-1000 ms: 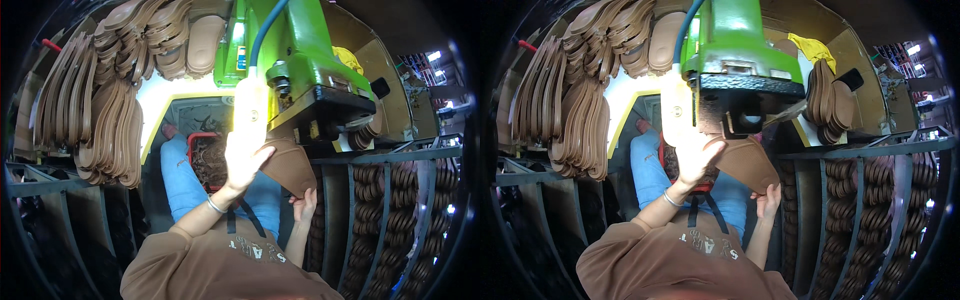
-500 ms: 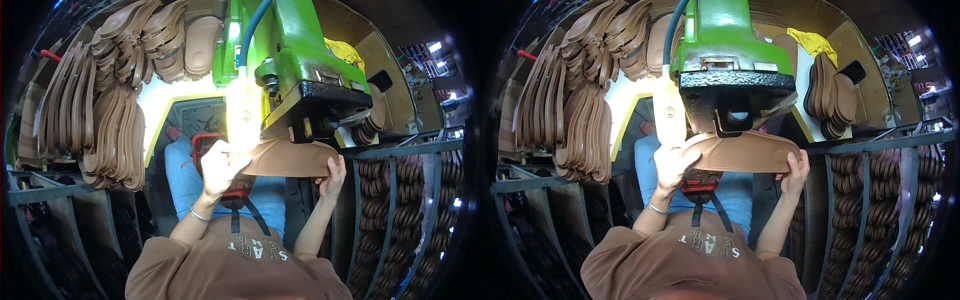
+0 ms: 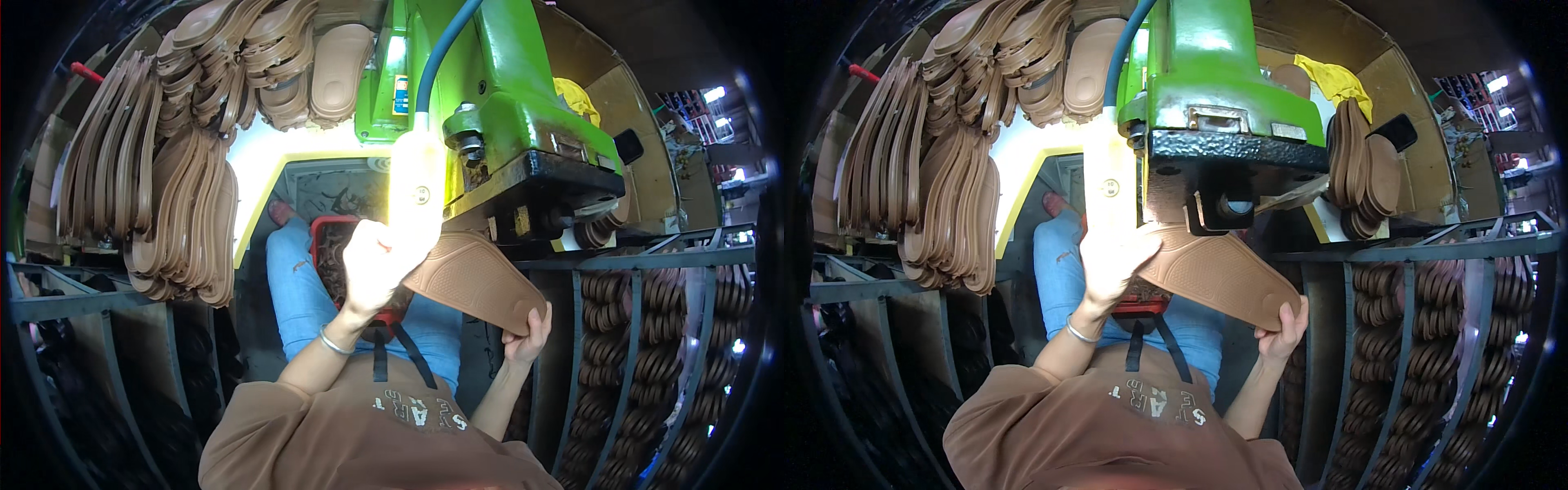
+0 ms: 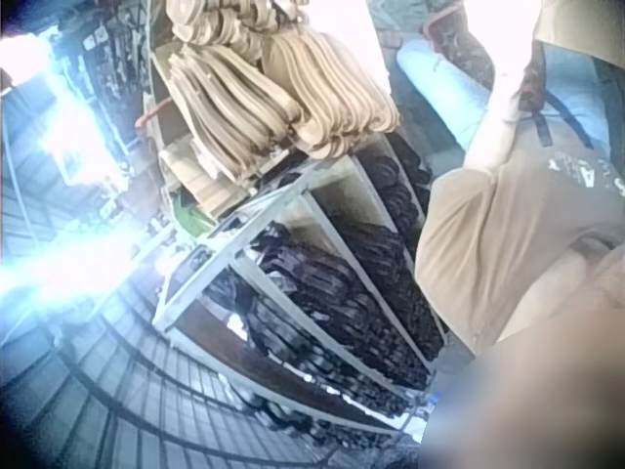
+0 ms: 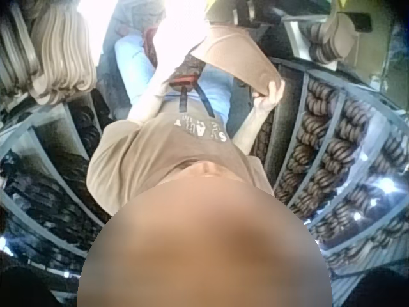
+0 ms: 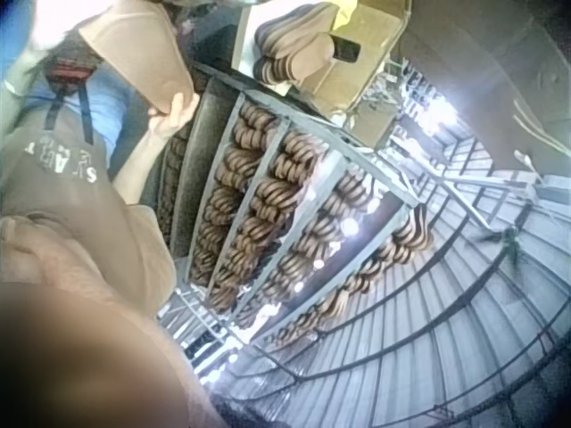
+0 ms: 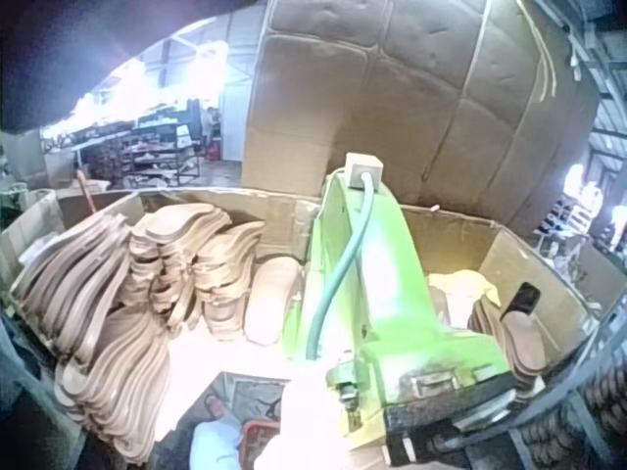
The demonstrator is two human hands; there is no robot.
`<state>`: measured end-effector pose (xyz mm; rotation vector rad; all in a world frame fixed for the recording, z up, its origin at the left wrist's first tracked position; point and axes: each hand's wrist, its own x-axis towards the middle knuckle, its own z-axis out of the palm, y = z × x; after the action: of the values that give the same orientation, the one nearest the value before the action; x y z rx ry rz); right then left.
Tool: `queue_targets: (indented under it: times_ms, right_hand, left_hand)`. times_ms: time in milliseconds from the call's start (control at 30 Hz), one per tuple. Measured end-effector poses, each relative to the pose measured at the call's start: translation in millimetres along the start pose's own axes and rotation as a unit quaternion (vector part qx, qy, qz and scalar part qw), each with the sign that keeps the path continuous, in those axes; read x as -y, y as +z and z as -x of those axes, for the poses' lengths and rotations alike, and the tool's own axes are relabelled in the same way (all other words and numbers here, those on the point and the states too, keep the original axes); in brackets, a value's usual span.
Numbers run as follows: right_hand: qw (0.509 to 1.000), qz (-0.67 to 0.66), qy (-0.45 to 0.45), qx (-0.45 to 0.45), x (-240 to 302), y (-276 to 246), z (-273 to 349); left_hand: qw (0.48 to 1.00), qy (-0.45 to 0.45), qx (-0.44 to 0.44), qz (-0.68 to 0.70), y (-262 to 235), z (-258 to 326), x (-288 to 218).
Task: The recorder uses a specialized sole-finishing or buffing machine to process the edges and surfaces of shoe soles in a manufacturing environment.
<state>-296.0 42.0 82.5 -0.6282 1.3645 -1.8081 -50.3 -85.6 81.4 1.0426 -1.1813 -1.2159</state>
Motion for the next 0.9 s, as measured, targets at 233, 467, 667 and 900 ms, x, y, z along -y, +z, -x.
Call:
queue_targets:
  times_ms: [233,467,667,900]
  right_hand:
    - [0.995,0.021,0.041,0.084,11,22,-29]
    - [0.996,0.021,0.042,0.082,-8,-17,-15]
    - [0.999,-0.007,0.038,0.014,-15,-14,12]
    - [0.996,0.042,0.017,0.072,14,20,-22]
  left_hand:
    - [0.992,-0.019,-0.023,0.126,-30,5,-10]
    - [0.981,0.144,-0.014,-0.130,3,-5,-22]
    - [0.977,0.160,0.001,-0.144,18,-16,-13]
    - [0.997,0.061,0.011,-0.054,-27,-8,-26]
